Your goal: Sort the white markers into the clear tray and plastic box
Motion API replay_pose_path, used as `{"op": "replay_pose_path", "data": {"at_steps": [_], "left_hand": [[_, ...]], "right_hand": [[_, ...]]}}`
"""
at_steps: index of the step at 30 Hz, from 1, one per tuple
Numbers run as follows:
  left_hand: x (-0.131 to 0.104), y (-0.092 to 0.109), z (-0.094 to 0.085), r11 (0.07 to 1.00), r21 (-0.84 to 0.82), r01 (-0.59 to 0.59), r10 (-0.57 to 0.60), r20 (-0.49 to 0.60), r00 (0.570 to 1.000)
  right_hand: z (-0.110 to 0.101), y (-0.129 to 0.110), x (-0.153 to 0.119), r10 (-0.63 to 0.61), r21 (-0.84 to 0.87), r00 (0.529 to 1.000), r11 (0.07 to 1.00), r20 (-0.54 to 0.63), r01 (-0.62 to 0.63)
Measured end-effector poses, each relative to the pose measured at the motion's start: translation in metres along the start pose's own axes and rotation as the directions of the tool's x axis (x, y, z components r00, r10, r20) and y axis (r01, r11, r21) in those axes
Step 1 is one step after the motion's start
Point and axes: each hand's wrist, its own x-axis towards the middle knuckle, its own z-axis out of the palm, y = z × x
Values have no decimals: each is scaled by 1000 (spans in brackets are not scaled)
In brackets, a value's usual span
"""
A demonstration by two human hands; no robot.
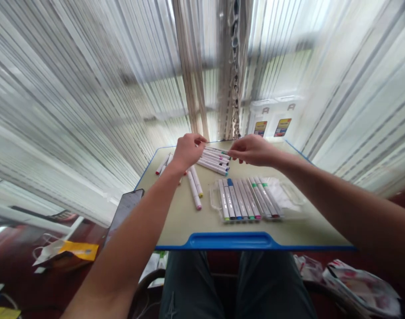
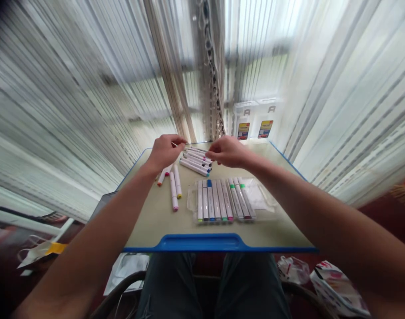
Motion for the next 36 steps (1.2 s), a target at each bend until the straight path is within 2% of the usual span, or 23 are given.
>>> {"op": "replay_pose_path", "data": {"at_steps": [3, 6, 9, 13, 16, 20, 24, 28, 33, 36], "left_hand": [[-11, -5, -4, 999, 4, 42, -42, -71, 997], [-25, -16, 6, 996, 49, 74, -68, -121, 990], [-32, -25, 14, 994, 84, 63, -54, -110, 992], [-32, -30, 11, 989, 135, 65, -44, -152, 987], [-33, -32, 7, 985, 168, 40, -19, -124, 992], [-38, -31, 15, 979, 186, -80, 75, 33, 997], [-40, -21, 33, 966, 154, -208, 183, 164, 969], [-38, -14, 43, 939, 147, -312, 266, 264, 927], [-37, -9, 42, 939, 146, -311, 252, 323, 912], [-37, -6, 40, 940, 161, -301, 237, 331, 914]], "right_hand": [[16, -10, 0, -90, 14, 991, 996, -97, 92], [24, -10, -10, -163, -19, 973, 987, -161, 162], [22, -3, -19, -198, -60, 950, 980, -242, 189], [15, 11, -19, -219, -205, 905, 967, -365, 151], [15, 23, -14, -209, -286, 920, 951, -332, 113], [20, 33, -11, -168, -305, 961, 947, -218, 97], [27, 36, -11, -150, -290, 983, 950, -107, 113], [34, 37, -10, -190, -240, 981, 954, -29, 177], [39, 40, -10, -244, -205, 970, 949, 8, 240], [41, 42, -8, -234, -224, 972, 947, 5, 229]]}}
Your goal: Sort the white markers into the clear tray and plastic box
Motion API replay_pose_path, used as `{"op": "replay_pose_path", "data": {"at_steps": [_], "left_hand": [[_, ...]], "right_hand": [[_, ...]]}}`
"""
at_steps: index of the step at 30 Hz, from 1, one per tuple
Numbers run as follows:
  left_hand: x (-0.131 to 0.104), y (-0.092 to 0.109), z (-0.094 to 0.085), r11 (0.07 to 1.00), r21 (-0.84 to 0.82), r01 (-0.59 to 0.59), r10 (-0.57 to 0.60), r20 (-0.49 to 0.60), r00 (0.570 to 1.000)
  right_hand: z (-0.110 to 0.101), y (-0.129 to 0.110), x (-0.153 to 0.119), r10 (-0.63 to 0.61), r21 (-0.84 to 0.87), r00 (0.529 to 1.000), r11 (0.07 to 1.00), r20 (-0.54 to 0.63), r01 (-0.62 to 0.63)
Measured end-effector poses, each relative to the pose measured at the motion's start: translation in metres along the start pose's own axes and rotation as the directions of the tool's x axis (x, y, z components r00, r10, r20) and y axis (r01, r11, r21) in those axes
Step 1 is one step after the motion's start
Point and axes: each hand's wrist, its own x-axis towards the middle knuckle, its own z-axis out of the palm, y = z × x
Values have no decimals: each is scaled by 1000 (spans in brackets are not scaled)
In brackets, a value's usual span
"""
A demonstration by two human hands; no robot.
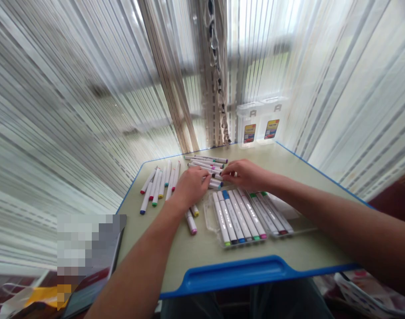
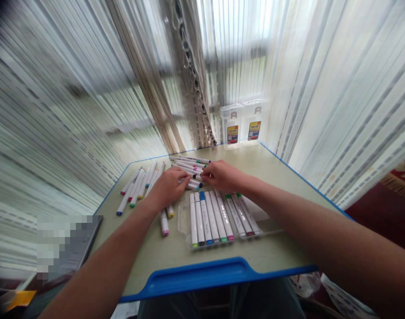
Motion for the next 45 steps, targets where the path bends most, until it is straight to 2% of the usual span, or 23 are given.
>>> {"op": "replay_pose_path", "data": {"at_steps": [11, 14, 18, 20, 23, 27, 31, 35, 39, 42, 45], "left_hand": [[2, -4, 6, 998, -8, 60, -60, -90, 994], [1, -6, 7, 998, -24, 51, -53, -107, 993], [-1, -8, 8, 999, -31, 6, -9, -86, 996], [-1, -9, 7, 999, -42, 1, -4, -79, 997], [1, -8, 2, 997, -72, 1, -7, -89, 996], [1, -2, -7, 979, -198, -35, 6, -147, 989], [-7, 9, -12, 939, -340, -50, -11, -176, 984], [-16, 14, -10, 921, -389, -22, -28, -123, 992], [-19, 12, -7, 912, -411, -3, -60, -140, 988], [-20, 13, -6, 889, -458, -2, -68, -136, 988], [-21, 19, -6, 855, -519, -5, -46, -85, 995]], "right_hand": [[6, -4, 14, 107, -177, 994, 979, 22, -102], [1, -4, 11, 151, -131, 989, 980, 4, -149], [-11, 2, 7, 215, 88, 976, 973, -25, -212], [-18, 7, 6, 263, 257, 965, 932, -1, -254], [-28, 10, 5, 290, 503, 956, 820, 47, -274], [-37, 6, 5, 293, 668, 954, 723, -65, -177], [-37, -4, 5, 352, 783, 928, 610, -126, -124], [-34, -11, 6, 379, 839, 924, 518, -53, -164], [-34, -15, 8, 403, 859, 915, 468, 3, -209], [-33, -16, 4, 437, 896, 899, 410, -28, -172], [-31, -20, -6, 461, 930, 885, 352, -70, -110]]}}
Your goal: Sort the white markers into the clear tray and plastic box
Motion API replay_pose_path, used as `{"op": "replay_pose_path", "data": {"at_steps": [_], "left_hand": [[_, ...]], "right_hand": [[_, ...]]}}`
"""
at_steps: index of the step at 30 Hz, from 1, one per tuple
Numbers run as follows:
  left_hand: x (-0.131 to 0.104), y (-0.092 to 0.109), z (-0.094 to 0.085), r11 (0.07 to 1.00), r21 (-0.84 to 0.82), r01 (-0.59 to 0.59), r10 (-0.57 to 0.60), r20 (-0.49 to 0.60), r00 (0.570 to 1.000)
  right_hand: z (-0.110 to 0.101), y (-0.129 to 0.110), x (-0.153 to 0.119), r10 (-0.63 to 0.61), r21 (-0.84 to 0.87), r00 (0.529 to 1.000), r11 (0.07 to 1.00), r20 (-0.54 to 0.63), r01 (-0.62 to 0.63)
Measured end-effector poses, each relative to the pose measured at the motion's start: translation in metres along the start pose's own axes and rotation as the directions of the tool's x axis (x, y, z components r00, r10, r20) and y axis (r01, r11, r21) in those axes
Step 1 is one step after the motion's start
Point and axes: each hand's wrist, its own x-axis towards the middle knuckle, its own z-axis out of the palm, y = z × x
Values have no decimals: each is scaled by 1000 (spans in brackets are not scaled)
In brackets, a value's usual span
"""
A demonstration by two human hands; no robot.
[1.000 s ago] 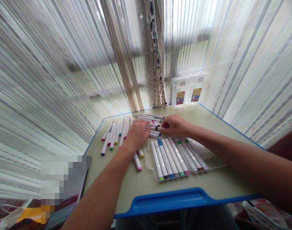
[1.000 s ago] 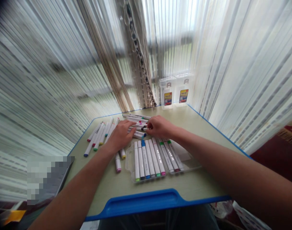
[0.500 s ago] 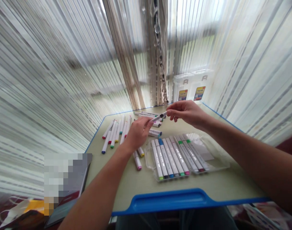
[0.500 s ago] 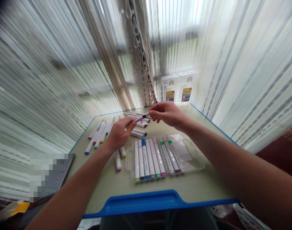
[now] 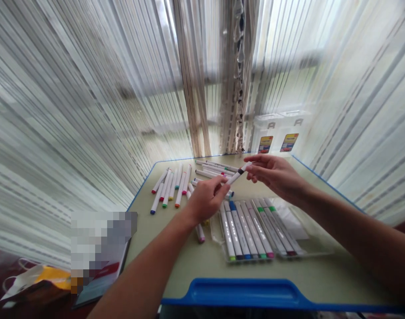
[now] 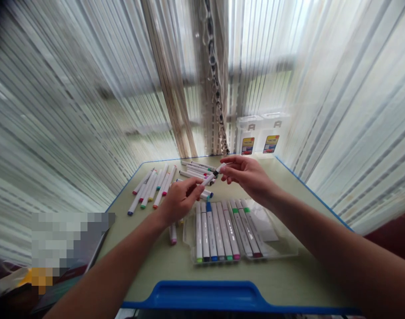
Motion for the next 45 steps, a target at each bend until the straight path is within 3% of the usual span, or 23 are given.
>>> {"op": "replay_pose_path", "data": {"at_steps": [3, 7, 18, 29, 37, 45], "left_hand": [[-2, 8, 5, 998, -56, -16, 19, 49, 999], [-2, 15, 9, 998, -59, -17, 19, 30, 999], [-2, 21, 10, 996, -89, 1, -2, -7, 1000], [0, 18, 11, 980, -196, 16, -14, 9, 1000], [0, 20, 10, 993, -118, 5, -10, -42, 999], [1, 18, 10, 977, -211, 23, -28, -20, 999]], "right_hand": [[3, 2, -11, -29, 12, 1000, 1000, 10, 28], [9, 4, -18, -62, -47, 993, 997, 101, 67], [10, 9, -20, 47, -241, 975, 970, 219, 8], [9, 10, -21, 40, -85, 960, 996, 276, -18], [11, 11, -22, 40, -162, 968, 987, 247, 1], [12, 9, -24, 97, -86, 969, 993, 227, -79]]}}
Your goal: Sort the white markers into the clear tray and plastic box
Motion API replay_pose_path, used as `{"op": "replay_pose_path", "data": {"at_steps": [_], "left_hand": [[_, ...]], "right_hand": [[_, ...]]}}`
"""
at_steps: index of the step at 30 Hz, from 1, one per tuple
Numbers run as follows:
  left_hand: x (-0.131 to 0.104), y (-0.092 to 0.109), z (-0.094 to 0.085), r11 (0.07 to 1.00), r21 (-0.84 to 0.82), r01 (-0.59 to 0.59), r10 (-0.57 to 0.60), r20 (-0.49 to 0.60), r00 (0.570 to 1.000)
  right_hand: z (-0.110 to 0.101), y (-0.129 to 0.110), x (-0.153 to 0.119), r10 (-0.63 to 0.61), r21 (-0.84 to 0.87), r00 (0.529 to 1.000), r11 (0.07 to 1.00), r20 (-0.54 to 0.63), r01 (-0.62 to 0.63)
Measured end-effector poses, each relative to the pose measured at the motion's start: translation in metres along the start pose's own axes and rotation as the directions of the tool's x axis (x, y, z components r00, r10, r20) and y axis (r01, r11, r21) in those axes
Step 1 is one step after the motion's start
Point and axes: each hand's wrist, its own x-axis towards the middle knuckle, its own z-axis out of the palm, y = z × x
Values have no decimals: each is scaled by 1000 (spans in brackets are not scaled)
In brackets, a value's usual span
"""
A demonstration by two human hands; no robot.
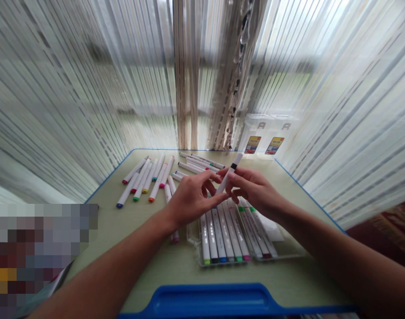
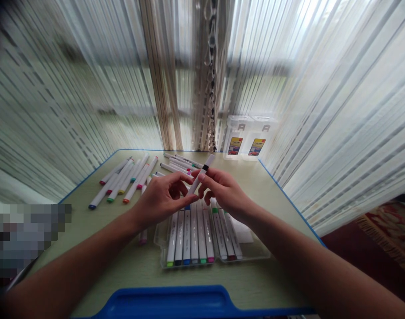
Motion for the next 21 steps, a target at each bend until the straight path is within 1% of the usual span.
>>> {"op": "replay_pose_path", "data": {"at_steps": [5, 9, 16, 18, 21], "left_hand": [[0, -2, 0, 1000, -11, 0, 0, 11, 1000], [0, -2, -1, 1000, -2, -7, 7, 9, 1000], [0, -3, 0, 992, 91, -83, 83, 1, 997], [-1, -2, 0, 993, 86, -78, 78, 1, 997], [-1, 1, -1, 999, 38, -29, 30, -22, 999]], "right_hand": [[0, -2, 0, 24, 30, 1000, 999, -2, -24], [-1, -1, 0, 26, 28, 1000, 999, 17, -27], [-1, 1, 2, 15, -146, 998, 989, 64, -6], [-1, 1, 2, 24, -147, 997, 989, 78, -12], [-1, 1, 1, 26, -121, 997, 992, 77, -16]]}}
